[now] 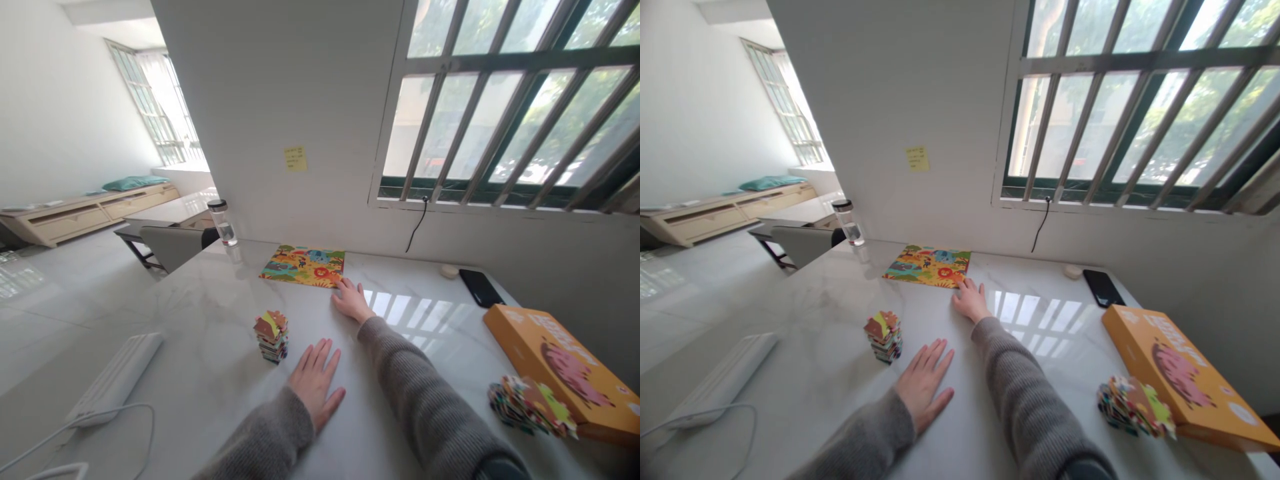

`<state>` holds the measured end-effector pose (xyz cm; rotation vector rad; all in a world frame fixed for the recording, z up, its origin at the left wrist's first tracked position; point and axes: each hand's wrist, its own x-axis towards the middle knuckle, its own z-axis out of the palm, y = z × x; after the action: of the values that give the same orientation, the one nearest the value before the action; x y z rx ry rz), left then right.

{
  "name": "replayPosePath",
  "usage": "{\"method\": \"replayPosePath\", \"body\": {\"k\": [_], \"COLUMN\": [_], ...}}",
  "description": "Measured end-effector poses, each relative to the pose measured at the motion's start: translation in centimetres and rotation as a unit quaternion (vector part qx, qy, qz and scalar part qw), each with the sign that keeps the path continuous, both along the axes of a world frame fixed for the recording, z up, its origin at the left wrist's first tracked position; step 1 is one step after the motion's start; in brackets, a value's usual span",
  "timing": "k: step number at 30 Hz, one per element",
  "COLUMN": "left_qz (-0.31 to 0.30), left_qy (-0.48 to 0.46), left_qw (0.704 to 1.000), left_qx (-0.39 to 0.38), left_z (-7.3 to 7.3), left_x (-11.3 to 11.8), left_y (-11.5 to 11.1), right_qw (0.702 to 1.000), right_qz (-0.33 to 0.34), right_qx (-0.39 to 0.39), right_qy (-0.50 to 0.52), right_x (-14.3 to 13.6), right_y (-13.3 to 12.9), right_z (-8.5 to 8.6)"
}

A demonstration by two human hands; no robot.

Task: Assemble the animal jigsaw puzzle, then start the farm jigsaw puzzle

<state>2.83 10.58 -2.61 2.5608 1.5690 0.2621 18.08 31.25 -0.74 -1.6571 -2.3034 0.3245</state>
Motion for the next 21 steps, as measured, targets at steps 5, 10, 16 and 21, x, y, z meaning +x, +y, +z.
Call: {"method": "replayPosePath", "body": {"k": [5, 10, 16, 21], "left_qz": [-0.003, 0.007, 0.0, -0.005], "left_qy": [-0.007, -0.004, 0.0, 0.002], "left_qw": [1.0, 1.0, 1.0, 1.0], "left_qx": [-0.011, -0.01, -0.018, -0.018], "left_z": [0.3, 0.1, 0.2, 0.5], "left_x": [-0.1, -0.2, -0.4, -0.4], "left_y": [-0.1, 0.0, 0.1, 0.1], "right_qw": [1.0, 0.999, 0.999, 0.999], "right_qz": [0.028, 0.041, 0.037, 0.027], "right_qx": [-0.012, -0.018, 0.0, 0.001], "right_qy": [-0.006, -0.014, -0.019, -0.03], "right_x": [-1.3, -1.7, -1.1, 0.9], "right_y": [0.6, 0.9, 0.1, -1.3], "right_z": [0.0, 0.0, -0.1, -0.1]}}
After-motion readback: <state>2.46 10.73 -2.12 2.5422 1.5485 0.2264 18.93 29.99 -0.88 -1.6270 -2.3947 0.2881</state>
